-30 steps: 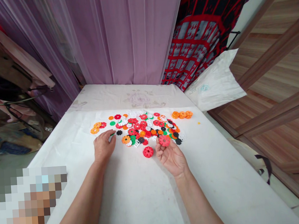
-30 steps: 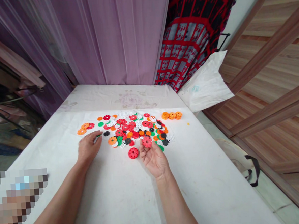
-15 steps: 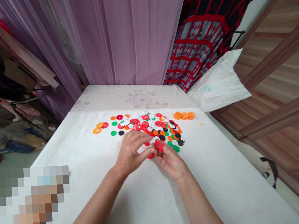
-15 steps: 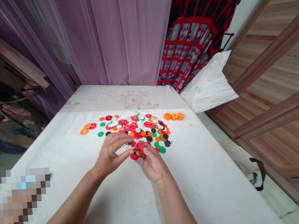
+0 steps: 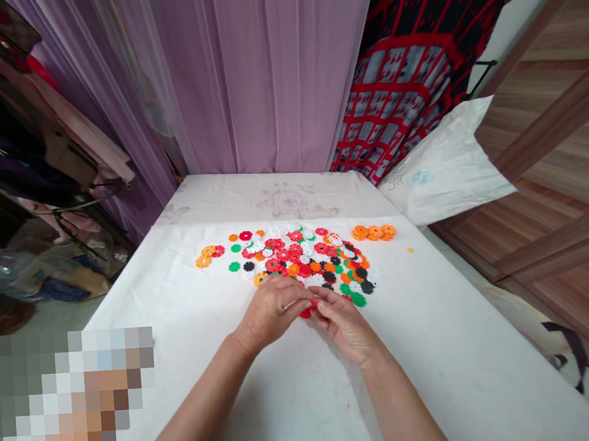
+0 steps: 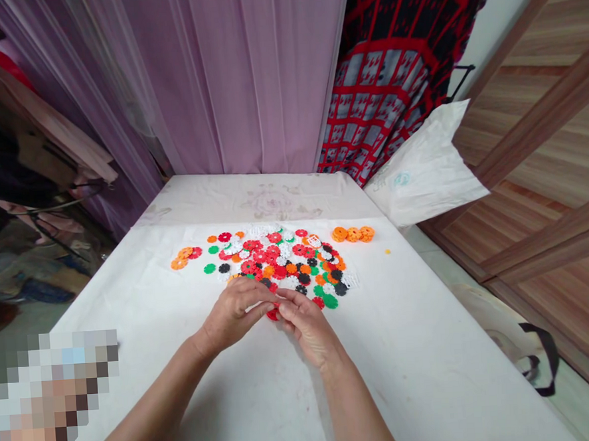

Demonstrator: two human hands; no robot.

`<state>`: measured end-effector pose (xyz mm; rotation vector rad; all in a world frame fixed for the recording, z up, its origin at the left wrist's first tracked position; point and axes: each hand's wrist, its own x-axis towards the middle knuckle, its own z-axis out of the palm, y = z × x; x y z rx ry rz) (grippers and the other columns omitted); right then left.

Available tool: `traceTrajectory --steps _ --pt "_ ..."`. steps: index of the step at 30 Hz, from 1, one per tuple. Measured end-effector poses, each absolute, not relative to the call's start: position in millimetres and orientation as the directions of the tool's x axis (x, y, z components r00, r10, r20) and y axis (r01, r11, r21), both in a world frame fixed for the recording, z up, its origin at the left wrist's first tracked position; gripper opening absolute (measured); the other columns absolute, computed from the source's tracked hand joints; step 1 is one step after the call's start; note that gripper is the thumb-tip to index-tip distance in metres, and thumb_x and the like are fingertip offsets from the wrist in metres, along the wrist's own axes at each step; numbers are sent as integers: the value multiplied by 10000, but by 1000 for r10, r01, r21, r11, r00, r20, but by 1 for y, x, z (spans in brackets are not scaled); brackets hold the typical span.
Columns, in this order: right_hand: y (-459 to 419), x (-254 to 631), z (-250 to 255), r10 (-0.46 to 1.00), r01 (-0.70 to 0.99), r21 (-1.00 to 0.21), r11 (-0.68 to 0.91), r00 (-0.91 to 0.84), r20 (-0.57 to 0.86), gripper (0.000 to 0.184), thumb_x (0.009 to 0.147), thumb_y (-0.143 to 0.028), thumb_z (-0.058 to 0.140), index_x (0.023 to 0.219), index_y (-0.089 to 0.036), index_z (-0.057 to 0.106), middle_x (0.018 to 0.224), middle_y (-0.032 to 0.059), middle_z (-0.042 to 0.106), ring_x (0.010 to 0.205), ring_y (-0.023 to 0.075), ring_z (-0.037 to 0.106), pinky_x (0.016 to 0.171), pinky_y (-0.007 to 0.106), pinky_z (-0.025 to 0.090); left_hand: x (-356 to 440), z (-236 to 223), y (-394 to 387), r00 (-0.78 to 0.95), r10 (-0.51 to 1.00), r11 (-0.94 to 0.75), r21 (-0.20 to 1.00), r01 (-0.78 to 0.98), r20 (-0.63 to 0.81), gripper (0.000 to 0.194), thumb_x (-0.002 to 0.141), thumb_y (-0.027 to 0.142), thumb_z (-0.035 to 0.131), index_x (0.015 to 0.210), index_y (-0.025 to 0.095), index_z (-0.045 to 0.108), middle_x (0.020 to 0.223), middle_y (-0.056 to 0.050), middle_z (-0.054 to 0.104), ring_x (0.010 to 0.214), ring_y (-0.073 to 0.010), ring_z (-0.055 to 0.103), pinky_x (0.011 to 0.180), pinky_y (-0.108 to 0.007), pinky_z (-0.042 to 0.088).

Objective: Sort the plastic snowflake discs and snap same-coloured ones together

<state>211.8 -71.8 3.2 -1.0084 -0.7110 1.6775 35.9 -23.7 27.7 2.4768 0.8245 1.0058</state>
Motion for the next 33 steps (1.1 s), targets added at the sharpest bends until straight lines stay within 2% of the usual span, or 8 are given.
traceTrajectory --steps 4,6,9,14,18,24,29,33 --pt "-69 220 0 956 -383 -883 -272 -1 -294 461 661 -463 839 1017 -201 709 966 84 749 711 138 628 504 205 406 4 20 -3 421 760 -649 612 452 496 222 932 363 530 882 234 704 832 -31 739 789 -159 670 761 -299 513" --pt "-66 226 -1 947 -352 -903 -245 114 -301 448 636 -484 839 953 -187 730 927 88 751 673 130 606 477 200 380 -25 13 10 130 890 -416 661 624 437 210 892 373 540 875 231 695 864 -34 731 795 -176 664 756 -309 522" --pt "-62 232 -5 910 -356 -907 -226 255 -327 438 563 -476 860 864 -181 744 826 66 742 608 112 567 444 187 343 -66 0 22 -302 906 50 631 774 298 257 877 376 494 931 231 699 949 -69 725 855 -239 665 785 -384 525" --pt "-53 237 -17 894 -248 -958 -146 381 -235 383 585 -463 823 847 -194 747 786 53 734 585 115 562 449 195 350 -87 -15 22 -423 805 191 493 848 415 390 893 366 463 1213 211 622 1354 -152 573 1279 -367 486 1024 -578 387" --pt "-33 244 -22 939 121 -992 -31 344 12 283 710 -442 715 864 -206 743 790 40 740 668 164 629 602 275 487 -82 -19 23 -401 833 182 497 848 380 381 902 333 465 1244 240 604 1408 -134 541 1326 -342 451 1047 -575 373" --pt "8 248 -9 962 757 -653 14 168 216 140 784 -244 603 842 -257 730 943 6 748 882 188 670 810 306 504 -84 -20 27 -323 921 212 418 883 217 385 906 314 438 1227 222 630 1394 -100 574 1284 -312 503 1063 -531 378" --pt "38 260 -2 963 906 -417 -72 172 209 222 840 -164 551 953 -246 724 1100 23 725 1036 198 630 900 305 471 -83 -19 26 -298 933 198 402 894 204 385 911 325 422 1206 231 651 1406 -87 565 1284 -302 506 1076 -514 371" --pt "56 265 6 989 979 -203 10 20 147 230 869 -194 539 1017 -246 707 1128 28 710 1054 202 601 913 297 444 -81 -18 26 -300 935 212 382 900 188 415 923 346 401 1248 223 628 1439 -102 526 1337 -308 450 1101 -513 340"
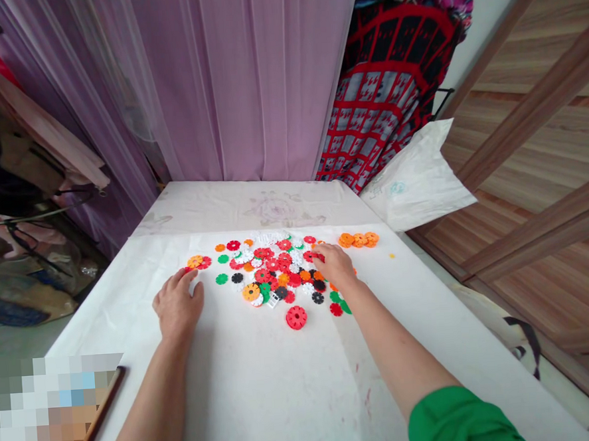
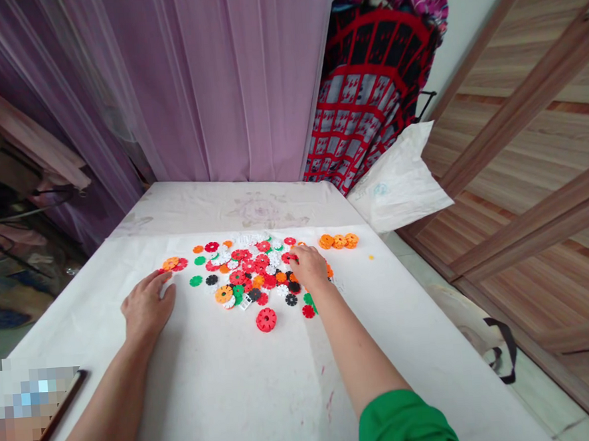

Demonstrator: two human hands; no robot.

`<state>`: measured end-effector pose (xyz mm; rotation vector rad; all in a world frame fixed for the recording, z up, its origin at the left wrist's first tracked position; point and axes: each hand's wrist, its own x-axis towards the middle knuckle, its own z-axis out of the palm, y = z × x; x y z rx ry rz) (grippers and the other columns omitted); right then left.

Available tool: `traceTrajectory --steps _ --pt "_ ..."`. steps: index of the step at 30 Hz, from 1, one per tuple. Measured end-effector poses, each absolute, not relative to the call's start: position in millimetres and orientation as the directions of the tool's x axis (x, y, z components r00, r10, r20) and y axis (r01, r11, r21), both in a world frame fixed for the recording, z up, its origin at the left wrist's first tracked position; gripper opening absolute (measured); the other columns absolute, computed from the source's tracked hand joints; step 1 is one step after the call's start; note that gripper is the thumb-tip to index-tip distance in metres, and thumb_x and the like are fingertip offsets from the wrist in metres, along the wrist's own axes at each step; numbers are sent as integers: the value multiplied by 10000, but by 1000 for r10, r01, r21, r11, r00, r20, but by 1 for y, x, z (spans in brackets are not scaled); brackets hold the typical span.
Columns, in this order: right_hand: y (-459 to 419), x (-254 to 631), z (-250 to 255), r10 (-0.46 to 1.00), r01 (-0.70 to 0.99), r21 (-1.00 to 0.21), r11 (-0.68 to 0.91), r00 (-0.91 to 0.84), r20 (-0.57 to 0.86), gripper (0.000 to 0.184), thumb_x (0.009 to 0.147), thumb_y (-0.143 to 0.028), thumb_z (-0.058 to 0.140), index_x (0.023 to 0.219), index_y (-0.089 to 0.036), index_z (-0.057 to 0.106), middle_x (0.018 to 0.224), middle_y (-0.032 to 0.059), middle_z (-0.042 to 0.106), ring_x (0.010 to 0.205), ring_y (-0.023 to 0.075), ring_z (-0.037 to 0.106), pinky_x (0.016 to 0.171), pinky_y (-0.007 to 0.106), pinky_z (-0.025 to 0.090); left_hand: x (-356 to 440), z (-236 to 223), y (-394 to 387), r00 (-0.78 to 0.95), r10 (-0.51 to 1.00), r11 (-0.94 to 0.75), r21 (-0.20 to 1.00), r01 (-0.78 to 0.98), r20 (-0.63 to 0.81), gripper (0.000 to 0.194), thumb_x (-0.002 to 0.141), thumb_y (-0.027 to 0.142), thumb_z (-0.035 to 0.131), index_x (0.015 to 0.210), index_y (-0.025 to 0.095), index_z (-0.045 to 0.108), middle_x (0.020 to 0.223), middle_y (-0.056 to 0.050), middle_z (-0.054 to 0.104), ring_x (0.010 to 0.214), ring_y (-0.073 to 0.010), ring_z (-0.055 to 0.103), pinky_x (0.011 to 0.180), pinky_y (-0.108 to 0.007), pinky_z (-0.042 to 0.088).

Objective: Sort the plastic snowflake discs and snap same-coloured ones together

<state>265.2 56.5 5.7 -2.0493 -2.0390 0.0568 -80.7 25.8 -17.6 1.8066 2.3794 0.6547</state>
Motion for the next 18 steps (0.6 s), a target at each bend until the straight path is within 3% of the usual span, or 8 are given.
traceTrajectory --steps 3,6,12,15,18 --pt "66 262 9 994 987 -148 61 -47 101 185 868 -273 569 983 -240 710 1061 50 720 1051 218 600 889 297 447 -78 -17 25 -368 908 292 324 900 202 486 927 418 402 1329 200 568 1510 -158 414 1410 -368 330 1125 -574 259" --pt "72 257 8 996 990 -135 49 -39 81 234 856 -307 592 1045 -218 696 1102 86 709 1090 241 596 900 315 448 -77 -18 25 -391 899 336 261 905 200 563 921 474 410 1373 158 519 1515 -220 369 1393 -422 327 1114 -619 233" --pt "76 254 5 997 988 -153 28 -17 74 413 847 -285 600 1244 -169 605 1193 129 682 1119 249 617 960 335 447 -77 -18 25 -331 933 285 268 920 144 560 950 451 348 1390 131 477 1520 -190 397 1409 -354 339 1136 -567 258" --pt "71 255 7 991 959 -282 -19 55 121 482 823 -278 628 1292 -190 558 1180 107 688 1097 235 634 966 350 463 -77 -18 25 -309 941 258 297 919 138 545 956 428 339 1402 138 460 1528 -170 401 1422 -325 335 1150 -563 243" --pt "51 254 7 977 848 -529 -39 144 160 494 772 -271 670 1252 -224 566 1112 68 707 993 206 668 911 354 507 -76 -18 25 -291 946 237 308 921 142 535 953 412 350 1404 144 457 1524 -164 411 1419 -321 342 1152 -569 241"
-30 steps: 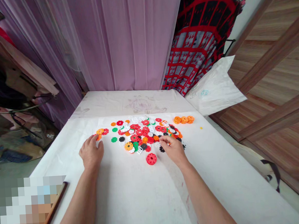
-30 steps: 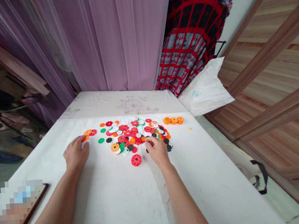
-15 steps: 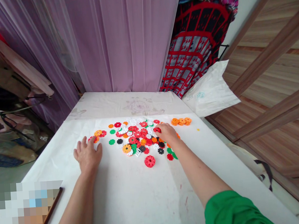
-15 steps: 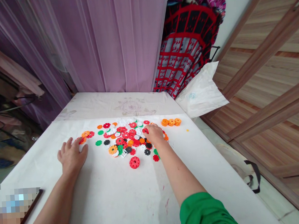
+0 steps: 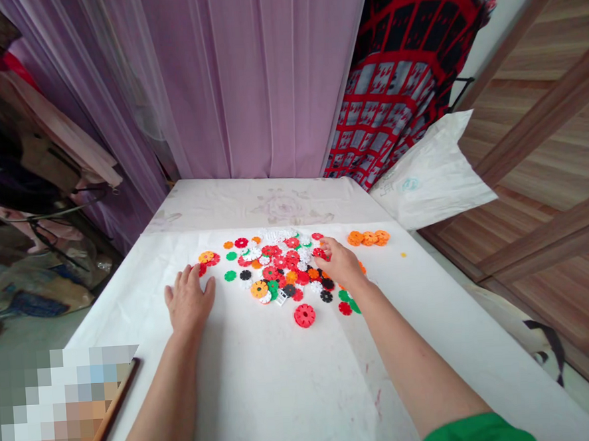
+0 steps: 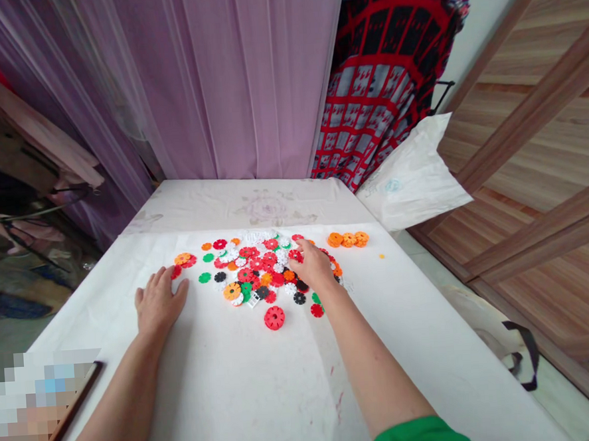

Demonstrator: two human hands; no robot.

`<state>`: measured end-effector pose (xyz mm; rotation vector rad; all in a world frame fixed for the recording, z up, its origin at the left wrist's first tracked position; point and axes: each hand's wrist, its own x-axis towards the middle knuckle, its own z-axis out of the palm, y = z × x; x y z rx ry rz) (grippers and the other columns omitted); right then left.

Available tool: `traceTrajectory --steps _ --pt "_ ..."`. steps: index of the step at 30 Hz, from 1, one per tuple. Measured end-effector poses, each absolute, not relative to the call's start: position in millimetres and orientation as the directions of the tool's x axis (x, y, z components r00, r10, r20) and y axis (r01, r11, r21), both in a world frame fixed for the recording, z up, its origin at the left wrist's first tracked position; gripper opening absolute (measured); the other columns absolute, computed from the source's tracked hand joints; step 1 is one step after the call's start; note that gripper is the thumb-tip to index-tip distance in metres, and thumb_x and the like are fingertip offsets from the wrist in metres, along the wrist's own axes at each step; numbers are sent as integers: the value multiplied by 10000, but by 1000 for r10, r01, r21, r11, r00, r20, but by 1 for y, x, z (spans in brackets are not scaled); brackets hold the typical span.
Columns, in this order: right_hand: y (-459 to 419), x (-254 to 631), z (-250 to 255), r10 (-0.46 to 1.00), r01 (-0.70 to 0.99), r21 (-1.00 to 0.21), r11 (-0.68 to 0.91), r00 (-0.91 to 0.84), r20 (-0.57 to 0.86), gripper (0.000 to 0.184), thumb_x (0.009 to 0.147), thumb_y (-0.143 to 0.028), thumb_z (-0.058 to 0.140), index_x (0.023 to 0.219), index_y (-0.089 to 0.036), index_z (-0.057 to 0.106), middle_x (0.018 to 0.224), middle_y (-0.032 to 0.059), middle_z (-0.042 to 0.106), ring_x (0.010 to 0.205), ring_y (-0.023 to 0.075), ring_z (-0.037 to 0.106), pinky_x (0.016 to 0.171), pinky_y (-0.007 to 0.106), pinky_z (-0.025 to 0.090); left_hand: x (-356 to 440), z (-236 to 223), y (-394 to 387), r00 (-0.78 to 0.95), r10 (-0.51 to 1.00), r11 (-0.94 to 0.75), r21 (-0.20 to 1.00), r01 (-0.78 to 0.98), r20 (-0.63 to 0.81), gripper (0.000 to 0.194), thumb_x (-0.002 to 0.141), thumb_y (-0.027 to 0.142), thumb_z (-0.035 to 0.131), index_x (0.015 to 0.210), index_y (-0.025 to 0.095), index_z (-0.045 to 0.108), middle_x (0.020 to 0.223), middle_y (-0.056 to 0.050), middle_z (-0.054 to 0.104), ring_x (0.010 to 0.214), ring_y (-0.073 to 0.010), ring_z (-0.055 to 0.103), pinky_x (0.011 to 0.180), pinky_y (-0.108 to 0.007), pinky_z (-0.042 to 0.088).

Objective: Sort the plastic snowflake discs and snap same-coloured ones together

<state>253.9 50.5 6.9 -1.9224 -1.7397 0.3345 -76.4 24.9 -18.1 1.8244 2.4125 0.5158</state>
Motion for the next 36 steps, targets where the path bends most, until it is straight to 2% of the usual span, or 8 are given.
traceTrajectory --steps 3,6,13,18,27,36 --pt "15 246 1 967 702 -708 69 129 222 462 745 -262 660 1198 -219 580 1068 59 713 956 189 672 855 337 534 -76 -18 25 -291 944 235 301 924 156 533 952 417 355 1399 147 463 1530 -177 394 1418 -322 345 1146 -573 246" --pt "-23 233 -8 965 631 -757 166 53 256 486 731 -241 643 1210 -227 564 1081 61 709 955 191 671 810 332 549 -75 -17 25 -284 945 229 291 929 164 523 947 408 366 1389 149 475 1519 -185 404 1412 -320 354 1141 -563 258" --pt "-60 215 -23 928 697 -646 312 -77 365 533 721 -169 611 1246 -232 539 1029 52 696 961 204 662 896 371 539 -74 -15 23 -255 951 195 299 934 177 481 936 379 394 1348 166 523 1488 -174 446 1381 -307 393 1133 -550 278" --pt "-61 215 -20 917 740 -584 334 -112 382 564 710 -144 604 1261 -239 530 1029 53 692 973 219 654 896 379 534 -74 -14 23 -270 948 206 316 926 171 464 930 379 414 1343 203 534 1489 -155 450 1382 -300 393 1139 -548 267" --pt "-63 214 -16 927 774 -541 328 -154 342 629 696 -135 595 1311 -238 510 1059 62 693 1000 231 643 904 382 530 -74 -14 24 -265 951 204 318 926 161 472 922 373 429 1351 204 533 1496 -154 441 1385 -307 385 1145 -548 257" --pt "-62 213 -14 936 752 -572 328 -175 306 626 695 -135 588 1310 -214 507 1075 64 698 1020 229 640 947 398 513 -74 -14 24 -258 952 199 310 930 165 476 929 387 414 1341 187 543 1490 -163 446 1377 -317 395 1142 -558 267"
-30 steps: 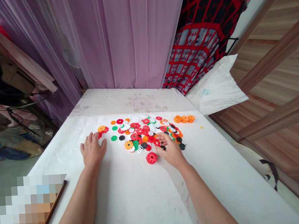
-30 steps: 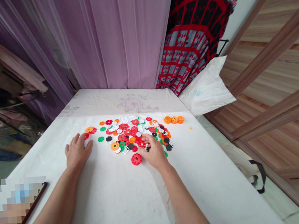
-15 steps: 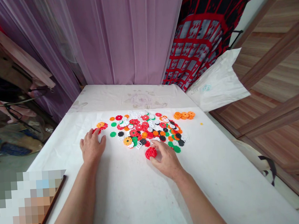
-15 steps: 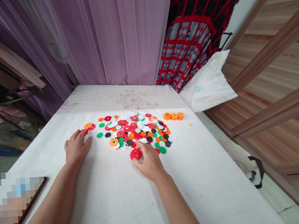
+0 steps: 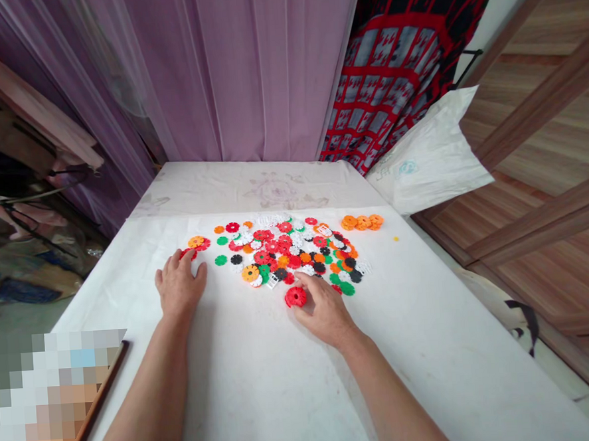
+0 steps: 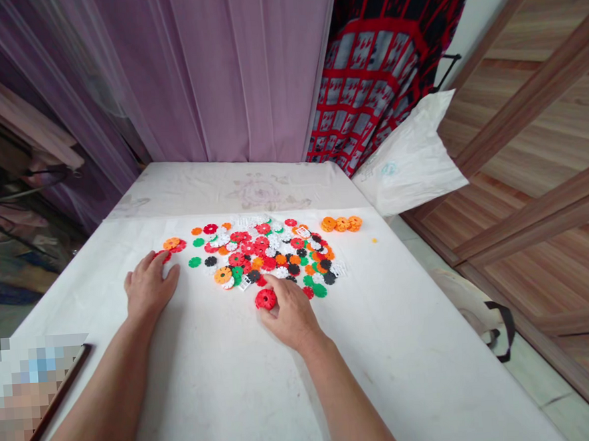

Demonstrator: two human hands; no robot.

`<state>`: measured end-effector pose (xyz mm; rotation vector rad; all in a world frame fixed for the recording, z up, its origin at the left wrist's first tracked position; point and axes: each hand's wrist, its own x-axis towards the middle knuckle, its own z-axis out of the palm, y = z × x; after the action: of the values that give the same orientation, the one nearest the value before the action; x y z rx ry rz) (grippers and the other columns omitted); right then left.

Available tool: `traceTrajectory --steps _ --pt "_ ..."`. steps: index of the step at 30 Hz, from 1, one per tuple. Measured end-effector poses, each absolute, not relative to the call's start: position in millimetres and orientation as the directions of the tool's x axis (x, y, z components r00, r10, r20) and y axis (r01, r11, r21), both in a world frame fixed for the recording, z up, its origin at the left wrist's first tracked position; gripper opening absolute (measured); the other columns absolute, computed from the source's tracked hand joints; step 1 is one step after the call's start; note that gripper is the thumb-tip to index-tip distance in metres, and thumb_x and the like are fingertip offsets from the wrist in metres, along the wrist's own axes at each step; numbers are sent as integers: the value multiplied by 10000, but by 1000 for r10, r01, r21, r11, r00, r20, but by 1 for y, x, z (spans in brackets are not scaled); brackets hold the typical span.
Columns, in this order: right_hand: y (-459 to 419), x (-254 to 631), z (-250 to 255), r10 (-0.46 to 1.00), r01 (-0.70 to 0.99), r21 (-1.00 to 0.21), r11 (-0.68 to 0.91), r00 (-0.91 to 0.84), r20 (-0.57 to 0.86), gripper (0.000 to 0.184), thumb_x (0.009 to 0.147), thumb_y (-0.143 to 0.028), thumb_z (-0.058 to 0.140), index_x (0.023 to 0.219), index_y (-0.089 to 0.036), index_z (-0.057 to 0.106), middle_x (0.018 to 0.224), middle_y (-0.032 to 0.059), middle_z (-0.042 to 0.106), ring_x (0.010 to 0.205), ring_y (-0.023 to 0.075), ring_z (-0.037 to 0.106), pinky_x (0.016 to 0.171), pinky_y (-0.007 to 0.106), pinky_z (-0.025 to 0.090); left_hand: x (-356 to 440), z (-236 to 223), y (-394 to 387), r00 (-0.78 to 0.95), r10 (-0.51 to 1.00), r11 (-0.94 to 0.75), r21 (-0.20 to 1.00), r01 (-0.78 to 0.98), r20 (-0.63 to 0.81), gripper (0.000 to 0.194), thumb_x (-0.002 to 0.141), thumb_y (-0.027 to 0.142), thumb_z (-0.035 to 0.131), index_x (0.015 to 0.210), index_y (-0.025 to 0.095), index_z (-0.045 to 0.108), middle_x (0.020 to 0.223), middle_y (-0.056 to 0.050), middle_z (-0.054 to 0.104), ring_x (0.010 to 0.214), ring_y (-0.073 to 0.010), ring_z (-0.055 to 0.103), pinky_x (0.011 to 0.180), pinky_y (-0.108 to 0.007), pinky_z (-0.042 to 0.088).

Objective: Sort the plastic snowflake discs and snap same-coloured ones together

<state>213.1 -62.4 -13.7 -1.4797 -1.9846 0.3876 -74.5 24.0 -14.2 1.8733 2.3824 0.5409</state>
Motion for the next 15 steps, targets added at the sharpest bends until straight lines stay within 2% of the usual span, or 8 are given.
traceTrajectory --steps 8,15 --pt "-64 215 -15 951 763 -578 290 -163 262 625 716 -166 606 1329 -238 505 1155 83 677 1087 247 624 986 422 493 -74 -13 24 -259 952 199 318 927 161 474 925 390 418 1332 188 552 1487 -166 449 1372 -324 400 1142 -562 270" --pt "-65 215 -13 957 764 -584 273 -156 243 610 736 -199 632 1331 -246 507 1129 74 687 1065 238 634 969 402 503 -73 -12 24 -259 953 201 307 930 159 476 922 389 417 1331 186 553 1485 -164 449 1374 -326 396 1142 -560 274"
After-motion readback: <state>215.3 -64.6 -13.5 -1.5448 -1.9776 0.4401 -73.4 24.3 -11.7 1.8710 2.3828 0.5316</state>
